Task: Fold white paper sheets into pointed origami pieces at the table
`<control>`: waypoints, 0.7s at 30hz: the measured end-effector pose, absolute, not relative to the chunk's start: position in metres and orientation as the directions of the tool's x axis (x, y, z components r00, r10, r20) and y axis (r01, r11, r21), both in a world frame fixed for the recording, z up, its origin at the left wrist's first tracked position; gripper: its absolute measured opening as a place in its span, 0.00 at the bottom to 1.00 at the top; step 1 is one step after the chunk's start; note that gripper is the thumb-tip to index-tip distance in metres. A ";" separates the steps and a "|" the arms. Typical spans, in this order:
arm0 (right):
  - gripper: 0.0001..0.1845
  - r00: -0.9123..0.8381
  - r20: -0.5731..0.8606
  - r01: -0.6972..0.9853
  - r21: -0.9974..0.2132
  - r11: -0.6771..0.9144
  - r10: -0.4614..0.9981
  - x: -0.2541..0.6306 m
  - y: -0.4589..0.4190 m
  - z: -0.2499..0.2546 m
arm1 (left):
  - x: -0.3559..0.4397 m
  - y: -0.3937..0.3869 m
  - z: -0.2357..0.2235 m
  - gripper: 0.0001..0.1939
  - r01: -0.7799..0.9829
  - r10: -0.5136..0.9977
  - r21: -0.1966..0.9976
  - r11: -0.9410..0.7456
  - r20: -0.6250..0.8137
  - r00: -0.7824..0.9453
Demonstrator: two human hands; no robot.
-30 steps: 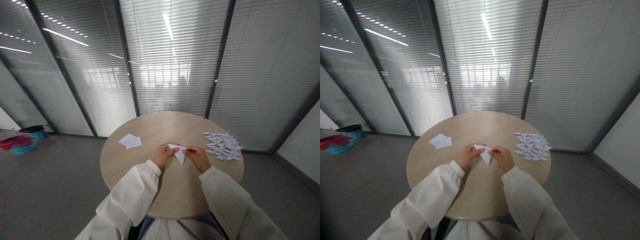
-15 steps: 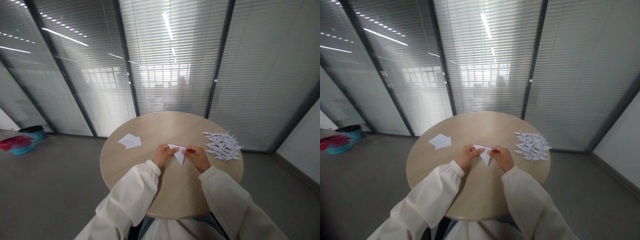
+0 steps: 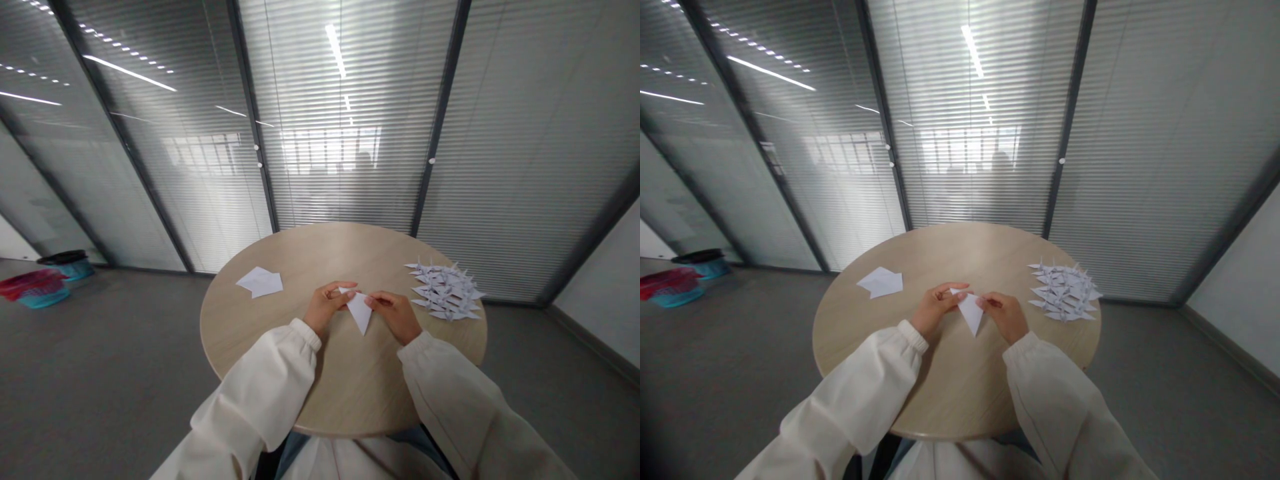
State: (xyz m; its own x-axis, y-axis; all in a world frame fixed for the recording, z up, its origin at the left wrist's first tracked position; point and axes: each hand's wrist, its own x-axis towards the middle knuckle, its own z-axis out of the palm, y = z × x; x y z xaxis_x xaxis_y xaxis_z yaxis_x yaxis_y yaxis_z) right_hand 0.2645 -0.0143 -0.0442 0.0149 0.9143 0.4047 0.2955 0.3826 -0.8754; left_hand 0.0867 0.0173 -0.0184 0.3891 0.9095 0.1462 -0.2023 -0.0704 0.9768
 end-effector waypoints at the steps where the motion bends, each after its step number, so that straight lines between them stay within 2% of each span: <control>1: 0.15 0.017 0.407 0.301 -0.873 0.383 0.913 0.265 -0.014 -0.045 | 0.087 0.018 -0.018 0.24 -0.197 0.914 0.978 -0.070 0.142 0.380; 12: 0.16 0.025 0.423 0.353 -0.851 0.388 0.906 0.265 -0.013 -0.045 | 0.087 0.019 -0.019 0.22 -0.186 0.926 0.981 -0.059 0.123 0.357; 21: 0.16 0.046 0.417 0.349 -0.858 0.377 0.908 0.264 -0.015 -0.042 | 0.087 0.020 -0.022 0.26 -0.258 0.910 0.962 -0.089 0.183 0.371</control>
State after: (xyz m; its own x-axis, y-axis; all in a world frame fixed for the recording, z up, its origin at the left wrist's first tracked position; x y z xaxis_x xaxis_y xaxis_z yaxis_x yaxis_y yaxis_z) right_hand 0.2638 -0.0146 -0.0416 0.0459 0.9076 0.4172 0.3490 0.3768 -0.8580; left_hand 0.0867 0.0202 -0.0225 0.3706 0.9105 0.1834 -0.2579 -0.0888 0.9621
